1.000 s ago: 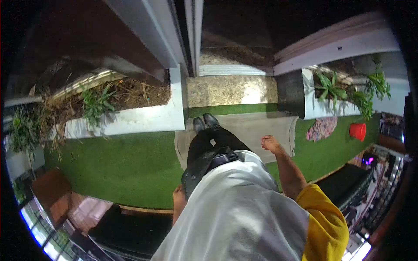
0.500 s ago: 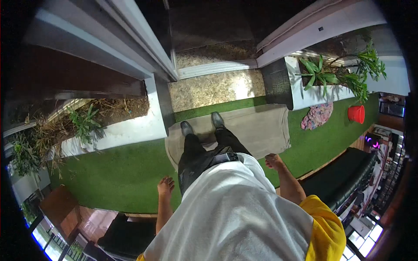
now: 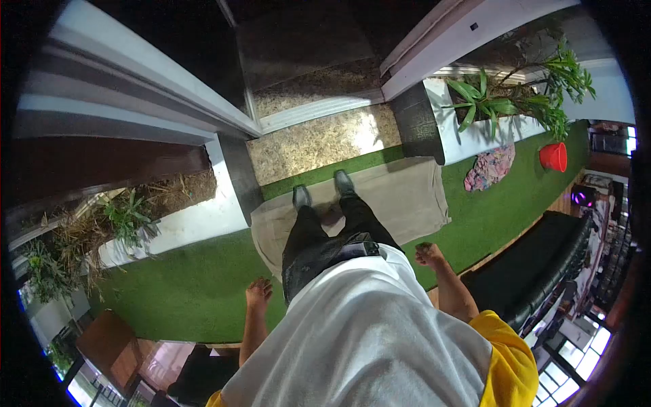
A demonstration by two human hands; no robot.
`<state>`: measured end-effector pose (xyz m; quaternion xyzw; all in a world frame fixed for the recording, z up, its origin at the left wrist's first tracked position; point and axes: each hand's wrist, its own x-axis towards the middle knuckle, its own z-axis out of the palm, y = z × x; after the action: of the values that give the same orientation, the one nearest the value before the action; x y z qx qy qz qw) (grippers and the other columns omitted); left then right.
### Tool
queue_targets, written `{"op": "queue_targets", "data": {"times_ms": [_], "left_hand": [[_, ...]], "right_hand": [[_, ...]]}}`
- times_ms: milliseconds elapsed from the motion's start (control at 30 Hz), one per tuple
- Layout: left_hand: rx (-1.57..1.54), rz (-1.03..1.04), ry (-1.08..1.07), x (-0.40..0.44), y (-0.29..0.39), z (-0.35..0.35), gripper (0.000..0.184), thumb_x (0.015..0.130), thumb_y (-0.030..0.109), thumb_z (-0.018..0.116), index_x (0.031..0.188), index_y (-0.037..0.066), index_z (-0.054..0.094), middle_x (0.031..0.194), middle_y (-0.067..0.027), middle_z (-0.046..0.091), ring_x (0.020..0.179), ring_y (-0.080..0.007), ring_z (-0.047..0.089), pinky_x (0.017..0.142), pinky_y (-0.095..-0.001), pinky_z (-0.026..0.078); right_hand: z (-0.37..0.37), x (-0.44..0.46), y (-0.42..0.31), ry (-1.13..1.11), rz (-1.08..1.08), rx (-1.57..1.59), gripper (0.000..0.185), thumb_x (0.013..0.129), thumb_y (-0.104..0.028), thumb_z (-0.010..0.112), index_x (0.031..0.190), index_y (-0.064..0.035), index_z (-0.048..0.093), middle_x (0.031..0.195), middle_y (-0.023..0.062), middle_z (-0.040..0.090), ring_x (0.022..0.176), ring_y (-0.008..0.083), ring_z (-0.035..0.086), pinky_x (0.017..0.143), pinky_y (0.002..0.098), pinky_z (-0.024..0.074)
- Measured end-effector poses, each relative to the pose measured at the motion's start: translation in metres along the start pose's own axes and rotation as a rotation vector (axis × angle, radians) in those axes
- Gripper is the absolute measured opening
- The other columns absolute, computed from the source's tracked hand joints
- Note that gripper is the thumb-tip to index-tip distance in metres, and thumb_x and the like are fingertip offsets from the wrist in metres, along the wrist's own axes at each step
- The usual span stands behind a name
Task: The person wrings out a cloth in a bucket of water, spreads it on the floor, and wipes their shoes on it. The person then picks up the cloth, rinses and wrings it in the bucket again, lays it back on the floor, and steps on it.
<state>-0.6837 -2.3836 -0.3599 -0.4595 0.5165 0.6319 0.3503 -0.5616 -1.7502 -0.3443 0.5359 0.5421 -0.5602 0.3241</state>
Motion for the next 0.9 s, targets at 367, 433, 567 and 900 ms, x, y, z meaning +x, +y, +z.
{"op": "queue_targets", "data": {"times_ms": [367, 433, 567, 900], "left_hand": [[0.259, 0.070, 0.003, -0.033, 0.019, 0.151, 0.028, 0.086, 0.020, 0.052, 0.109, 0.005, 0.058, 0.090, -0.0073, 0.062, 0.074, -0.0164, 0.059, 0.063, -0.0288, 0.046], [0.472, 0.218, -0.159, -0.030, 0.017, 0.166, 0.031, 0.086, 0.021, 0.052, 0.111, 0.004, 0.058, 0.092, -0.0080, 0.063, 0.074, -0.0167, 0.059, 0.063, -0.0288, 0.046], [0.145, -0.030, -0.187, 0.020, 0.001, 0.141, 0.037, 0.086, 0.023, 0.054, 0.115, 0.001, 0.054, 0.098, -0.0097, 0.063, 0.076, -0.0179, 0.060, 0.060, -0.0299, 0.047], [0.056, 0.079, -0.003, 0.010, -0.004, 0.187, 0.042, 0.082, 0.031, 0.059, 0.115, 0.006, 0.054, 0.096, -0.0097, 0.061, 0.073, -0.0191, 0.058, 0.059, -0.0314, 0.046]], "right_hand": [[-0.058, 0.013, -0.021, 0.070, -0.048, 0.161, 0.018, 0.086, -0.020, 0.057, 0.090, -0.0030, 0.057, 0.071, 0.0066, 0.057, 0.056, 0.0161, 0.053, 0.049, 0.0306, 0.0434], [-0.059, 0.008, -0.023, 0.099, -0.080, 0.148, 0.022, 0.086, -0.021, 0.057, 0.095, -0.0008, 0.058, 0.071, 0.0059, 0.057, 0.056, 0.0161, 0.053, 0.049, 0.0302, 0.0433], [-0.062, 0.006, 0.005, 0.033, -0.083, 0.282, 0.020, 0.084, -0.020, 0.057, 0.094, -0.0023, 0.060, 0.070, 0.0046, 0.056, 0.055, 0.0160, 0.053, 0.047, 0.0295, 0.0419], [-0.153, 0.034, 0.003, -0.004, 0.011, 0.149, 0.020, 0.086, -0.021, 0.059, 0.094, -0.0032, 0.059, 0.070, 0.0050, 0.055, 0.056, 0.0156, 0.052, 0.047, 0.0295, 0.0424]]}}
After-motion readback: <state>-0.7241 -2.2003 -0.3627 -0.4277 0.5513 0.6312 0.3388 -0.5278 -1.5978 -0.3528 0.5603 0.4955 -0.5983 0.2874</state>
